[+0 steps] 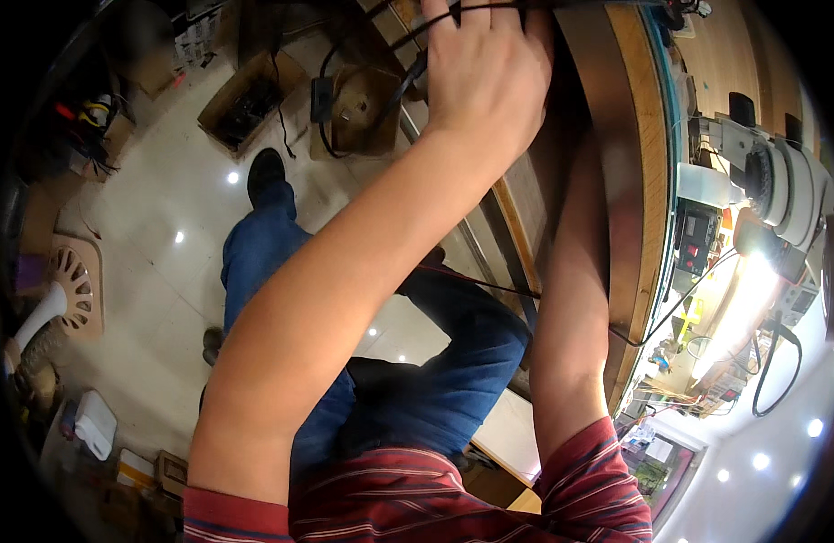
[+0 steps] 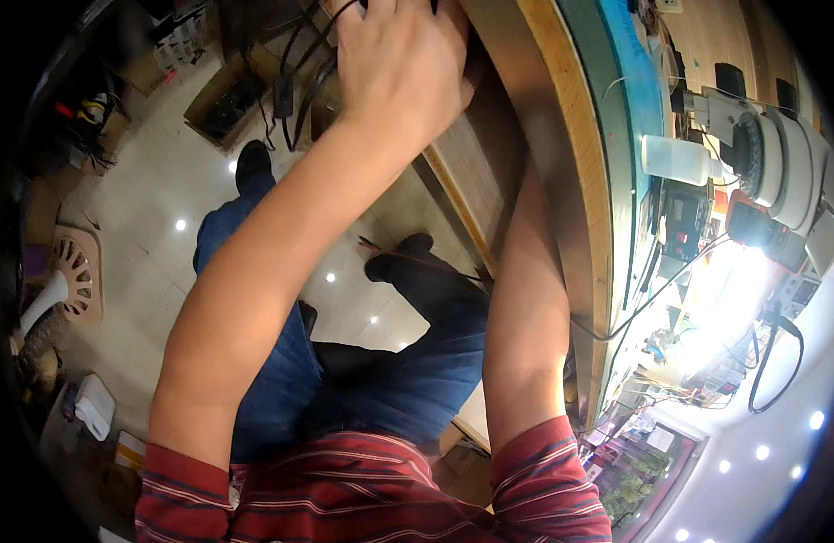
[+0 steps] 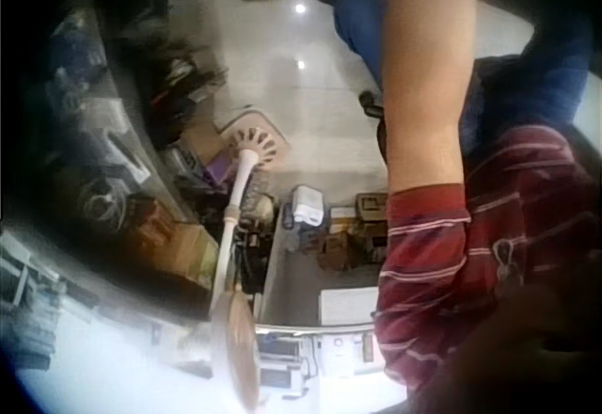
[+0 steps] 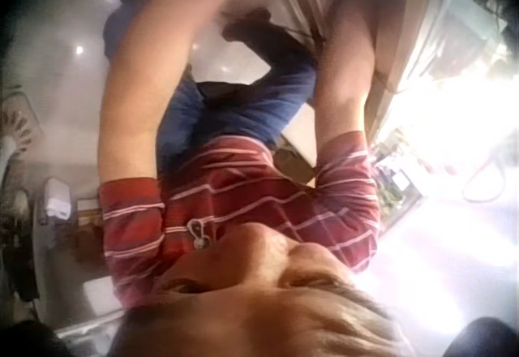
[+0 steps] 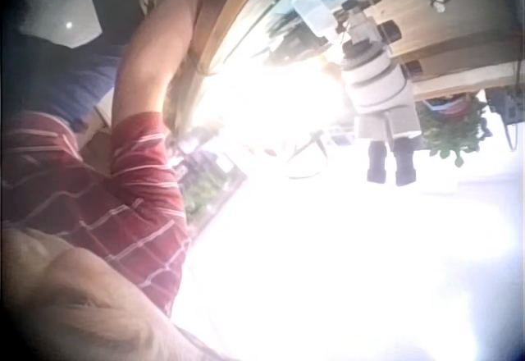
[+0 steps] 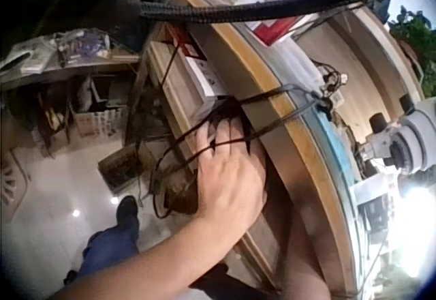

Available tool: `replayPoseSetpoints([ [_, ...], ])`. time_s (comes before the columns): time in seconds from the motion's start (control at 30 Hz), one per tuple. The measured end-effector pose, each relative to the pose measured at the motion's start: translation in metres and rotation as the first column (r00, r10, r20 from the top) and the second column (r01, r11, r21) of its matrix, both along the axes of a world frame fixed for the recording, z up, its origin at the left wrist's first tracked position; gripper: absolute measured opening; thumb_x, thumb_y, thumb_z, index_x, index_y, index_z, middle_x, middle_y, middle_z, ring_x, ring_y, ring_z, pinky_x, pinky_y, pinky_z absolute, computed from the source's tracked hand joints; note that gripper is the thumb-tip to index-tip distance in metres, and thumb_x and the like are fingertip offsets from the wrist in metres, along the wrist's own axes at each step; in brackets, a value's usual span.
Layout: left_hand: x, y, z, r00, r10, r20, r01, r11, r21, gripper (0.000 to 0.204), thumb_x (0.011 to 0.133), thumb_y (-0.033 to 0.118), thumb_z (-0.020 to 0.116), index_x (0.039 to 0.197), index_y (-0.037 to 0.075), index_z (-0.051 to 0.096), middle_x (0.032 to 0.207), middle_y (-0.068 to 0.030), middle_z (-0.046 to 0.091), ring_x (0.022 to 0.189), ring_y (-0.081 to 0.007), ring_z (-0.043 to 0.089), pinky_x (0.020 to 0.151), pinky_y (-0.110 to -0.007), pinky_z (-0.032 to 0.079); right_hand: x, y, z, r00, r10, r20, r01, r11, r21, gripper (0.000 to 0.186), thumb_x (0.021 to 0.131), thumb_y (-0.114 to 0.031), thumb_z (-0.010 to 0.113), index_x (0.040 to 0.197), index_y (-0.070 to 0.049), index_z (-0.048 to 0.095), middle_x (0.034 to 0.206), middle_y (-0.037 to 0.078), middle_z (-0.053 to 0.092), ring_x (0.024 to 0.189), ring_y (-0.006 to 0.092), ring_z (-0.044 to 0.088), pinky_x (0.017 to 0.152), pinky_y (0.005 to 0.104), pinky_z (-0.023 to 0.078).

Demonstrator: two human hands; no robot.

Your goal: The person sits at a workbench and uses a hot air gun to heat a red electronic device. They then use tweezers to handle small components and a flexible LED strip, placing them onto the device.

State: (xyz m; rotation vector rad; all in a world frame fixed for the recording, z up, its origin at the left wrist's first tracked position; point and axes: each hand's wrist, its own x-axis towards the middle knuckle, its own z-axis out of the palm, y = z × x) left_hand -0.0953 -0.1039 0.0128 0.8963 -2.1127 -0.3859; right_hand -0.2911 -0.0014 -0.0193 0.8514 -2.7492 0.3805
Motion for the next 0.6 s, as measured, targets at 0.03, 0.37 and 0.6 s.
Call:
replayPoseSetpoints([
  [0.03,-0.002,0.000,-0.001,0.998,0.013,-0.056,-0.015,0.999,-0.034,0.049,0.081,0.026,0.073,0.119,-0.005,0.068,0.139,-0.0274,0.057,0.133,-0.0376,0.049,0.118,-0.057,0.028,0.001,-0.002,0.001,1.000,-0.008,-0.004,0.008,1.000,-0.001,0.052,0.108,-0.034,0.051,0.144,0.004,0.051,0.144,0.024,0.056,0.133,0.0365,0.054,0.110,0.0425,0.042],
  [0.37,0.062,0.077,-0.048,0.908,-0.199,-0.368,0.223,0.975,0.021,0.063,0.083,0.014,0.076,0.143,0.008,0.056,0.141,-0.0142,0.056,0.136,-0.0331,0.050,0.122,-0.058,0.019,0.008,-0.004,-0.002,0.998,-0.064,0.002,0.064,0.998,-0.020,0.050,0.108,-0.034,0.051,0.140,0.003,0.054,0.140,0.024,0.058,0.130,0.0377,0.055,0.109,0.0435,0.043],
  [0.6,0.094,0.103,-0.082,0.882,-0.232,-0.410,0.271,0.962,0.040,0.053,0.084,0.005,0.072,0.135,0.010,0.059,0.134,-0.0094,0.060,0.130,-0.0288,0.055,0.122,-0.057,0.021,0.004,-0.004,0.003,0.996,-0.092,0.009,0.092,0.995,-0.029,0.048,0.108,-0.034,0.051,0.138,0.003,0.056,0.137,0.024,0.060,0.127,0.0386,0.057,0.107,0.0442,0.044],
])
